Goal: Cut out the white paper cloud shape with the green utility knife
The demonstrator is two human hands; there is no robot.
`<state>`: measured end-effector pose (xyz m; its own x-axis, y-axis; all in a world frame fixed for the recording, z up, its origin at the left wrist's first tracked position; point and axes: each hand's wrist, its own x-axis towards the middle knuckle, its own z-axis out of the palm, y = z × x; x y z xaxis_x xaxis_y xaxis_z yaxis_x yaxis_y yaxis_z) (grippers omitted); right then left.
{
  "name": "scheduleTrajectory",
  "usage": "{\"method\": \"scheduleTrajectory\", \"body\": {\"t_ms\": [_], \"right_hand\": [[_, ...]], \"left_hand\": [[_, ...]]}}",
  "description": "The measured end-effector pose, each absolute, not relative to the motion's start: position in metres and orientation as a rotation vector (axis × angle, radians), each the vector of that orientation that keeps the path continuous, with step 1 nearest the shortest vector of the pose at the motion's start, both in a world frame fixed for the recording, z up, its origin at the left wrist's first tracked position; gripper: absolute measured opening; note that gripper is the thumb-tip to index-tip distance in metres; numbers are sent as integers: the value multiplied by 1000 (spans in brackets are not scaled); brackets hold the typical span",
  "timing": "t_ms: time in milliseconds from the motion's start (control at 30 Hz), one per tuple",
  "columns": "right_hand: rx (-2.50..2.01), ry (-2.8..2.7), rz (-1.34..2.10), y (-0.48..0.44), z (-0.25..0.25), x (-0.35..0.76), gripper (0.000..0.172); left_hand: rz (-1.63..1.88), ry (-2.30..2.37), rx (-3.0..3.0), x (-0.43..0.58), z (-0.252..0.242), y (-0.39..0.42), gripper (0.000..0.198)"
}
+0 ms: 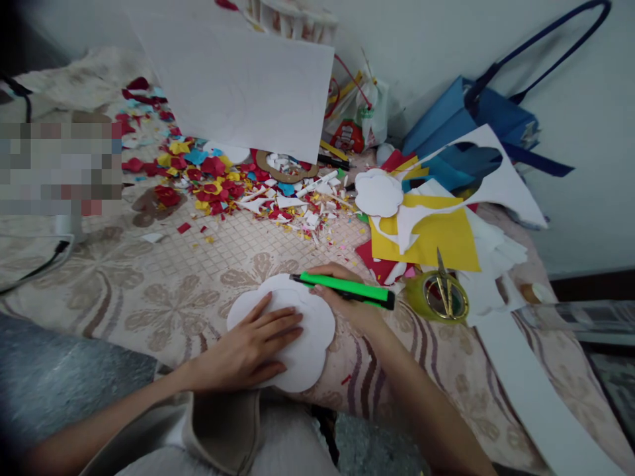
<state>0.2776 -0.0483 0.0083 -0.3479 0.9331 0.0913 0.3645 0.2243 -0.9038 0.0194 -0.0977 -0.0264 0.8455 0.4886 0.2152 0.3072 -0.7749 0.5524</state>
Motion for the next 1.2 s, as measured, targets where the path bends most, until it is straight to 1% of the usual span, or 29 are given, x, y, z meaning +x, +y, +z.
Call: {"method": "scheduleTrajectory", "body": {"t_ms": [167, 567, 1200], "right_hand": [[-1177, -1894, 1065, -59, -1, 271, 26], [-1200, -1990, 992, -57, 2, 272, 27], [-1161, -2112, 884, -58, 7, 270, 21]], "left_hand": [[461, 586, 2521, 20, -27, -98, 51], [462, 588, 2525, 20, -27, -99, 52], [449, 600, 2549, 21, -27, -99, 50]]}}
